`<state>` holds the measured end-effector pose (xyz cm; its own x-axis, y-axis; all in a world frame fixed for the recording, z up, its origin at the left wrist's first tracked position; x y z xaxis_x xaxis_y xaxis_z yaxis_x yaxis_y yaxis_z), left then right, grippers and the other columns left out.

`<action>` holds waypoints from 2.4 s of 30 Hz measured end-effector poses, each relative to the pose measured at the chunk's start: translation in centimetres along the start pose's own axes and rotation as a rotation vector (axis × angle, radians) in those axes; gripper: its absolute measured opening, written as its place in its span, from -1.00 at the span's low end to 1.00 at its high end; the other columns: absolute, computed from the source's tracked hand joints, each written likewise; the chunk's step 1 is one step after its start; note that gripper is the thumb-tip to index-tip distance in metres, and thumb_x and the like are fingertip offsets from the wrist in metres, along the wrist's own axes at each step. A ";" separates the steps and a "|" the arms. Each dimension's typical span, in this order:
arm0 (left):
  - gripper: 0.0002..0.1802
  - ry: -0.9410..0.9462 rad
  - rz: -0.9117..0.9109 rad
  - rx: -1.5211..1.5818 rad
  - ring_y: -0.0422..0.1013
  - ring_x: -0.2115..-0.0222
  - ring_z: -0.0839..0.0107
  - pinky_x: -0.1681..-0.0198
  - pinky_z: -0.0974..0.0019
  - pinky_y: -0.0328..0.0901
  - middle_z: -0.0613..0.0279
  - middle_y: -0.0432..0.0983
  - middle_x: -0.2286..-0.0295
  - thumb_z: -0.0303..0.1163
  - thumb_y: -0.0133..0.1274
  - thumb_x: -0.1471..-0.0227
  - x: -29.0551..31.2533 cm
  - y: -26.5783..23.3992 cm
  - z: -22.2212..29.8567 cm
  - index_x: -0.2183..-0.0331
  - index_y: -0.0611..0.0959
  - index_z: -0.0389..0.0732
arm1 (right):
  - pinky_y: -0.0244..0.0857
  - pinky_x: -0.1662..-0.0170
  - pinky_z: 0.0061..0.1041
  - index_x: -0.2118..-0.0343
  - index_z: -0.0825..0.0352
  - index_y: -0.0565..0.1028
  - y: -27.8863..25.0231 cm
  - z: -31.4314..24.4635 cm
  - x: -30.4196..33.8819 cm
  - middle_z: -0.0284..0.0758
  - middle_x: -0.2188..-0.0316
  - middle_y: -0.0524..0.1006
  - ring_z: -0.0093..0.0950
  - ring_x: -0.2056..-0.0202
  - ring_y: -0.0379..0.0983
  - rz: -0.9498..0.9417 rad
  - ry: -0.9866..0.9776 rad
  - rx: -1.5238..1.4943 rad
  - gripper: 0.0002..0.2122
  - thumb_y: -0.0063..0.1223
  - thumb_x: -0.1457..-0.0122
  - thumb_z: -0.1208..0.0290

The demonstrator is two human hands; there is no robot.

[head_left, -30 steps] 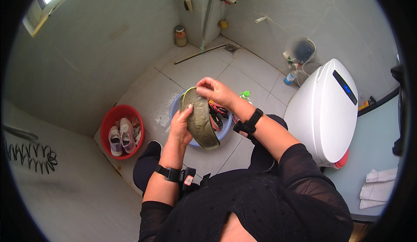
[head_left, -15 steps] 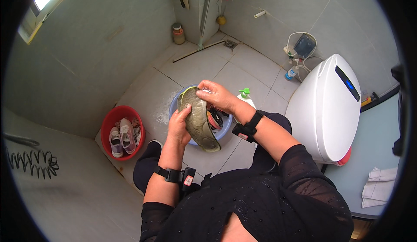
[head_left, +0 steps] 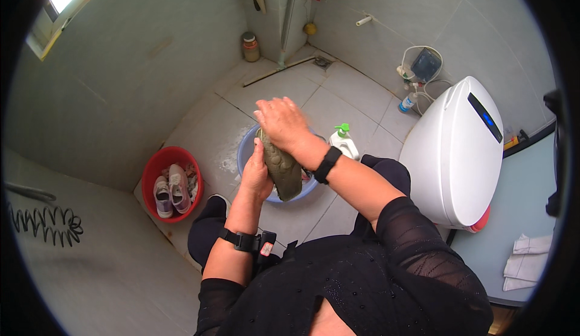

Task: The person washes a pair of black and yellow sneakers and their insoles in a blue basin of soapy water. They scrub the shoes and insoles with a brush, rinse them, and place them back in the basin.

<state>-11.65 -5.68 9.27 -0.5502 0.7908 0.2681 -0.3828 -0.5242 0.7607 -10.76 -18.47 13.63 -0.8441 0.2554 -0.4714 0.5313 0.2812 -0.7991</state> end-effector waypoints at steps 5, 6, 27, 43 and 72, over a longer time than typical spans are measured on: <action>-0.42 0.254 0.035 0.093 0.24 -0.11 0.24 -0.17 0.13 0.17 0.12 0.25 -0.12 0.01 -0.33 -0.29 -0.5 -0.7 0.3 -0.15 0.26 -0.19 | -0.14 -0.29 -0.12 -0.15 0.32 0.29 1.6 -3.2 2.8 -0.14 -0.19 0.25 -0.15 -0.26 0.03 -0.012 -0.124 -0.035 -0.53 -0.28 -0.29 0.11; -0.44 0.231 0.110 0.118 0.24 -0.11 0.24 -0.17 0.13 0.16 0.14 0.26 -0.11 0.01 -0.32 -0.28 -0.6 -1.3 0.5 -0.14 0.28 -0.15 | -0.16 -0.30 -0.14 -0.18 0.33 0.25 1.6 -3.8 3.9 -0.14 -0.22 0.20 -0.16 -0.28 0.00 -0.009 -0.151 -0.051 -0.51 -0.30 -0.30 0.12; -0.14 0.208 0.200 0.235 0.12 -0.19 0.19 -0.26 0.12 0.03 0.12 0.13 -0.19 0.30 -0.40 -0.16 0.6 -0.8 2.6 -0.21 0.15 -0.20 | -0.19 -0.32 -0.16 -0.27 0.37 0.07 2.3 -5.1 5.9 -0.11 -0.27 0.10 -0.17 -0.30 -0.05 -0.289 -0.180 -0.175 -0.47 -0.30 -0.30 0.21; -0.66 0.360 0.248 0.298 0.42 0.11 0.20 -0.01 0.10 0.33 0.08 0.46 0.12 -0.29 -0.17 -0.25 -0.9 -3.0 3.6 0.04 0.44 -0.30 | 0.28 0.00 -0.24 -0.20 0.28 0.17 2.5 -1.4 6.5 0.03 0.01 0.41 -0.02 0.02 0.38 -0.230 0.170 -0.748 -0.47 -0.10 -0.24 0.13; -0.24 0.280 0.038 0.289 0.20 -0.10 -0.12 -0.16 -0.11 0.14 0.05 0.19 -0.14 0.21 -0.60 -0.22 0.6 -0.7 4.2 -0.22 0.08 -0.13 | -0.17 -0.30 -0.11 -0.24 0.29 0.17 -1.6 -4.0 8.6 -0.22 -0.26 0.15 -0.19 -0.30 -0.03 -0.293 -0.407 -0.140 -0.48 -0.21 -0.27 0.17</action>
<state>-8.55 -3.54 11.38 -0.7559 0.6352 0.1585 -0.1557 -0.4095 0.8989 -18.52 -13.01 12.35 -0.9036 -0.2254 -0.3642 0.2490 0.4153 -0.8749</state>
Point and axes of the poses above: each hand's wrist, its own x-axis away from the middle knuckle, its own y-axis out of the palm, z = x × y, the point moved 2 cm from there along -x, towards the middle knuckle
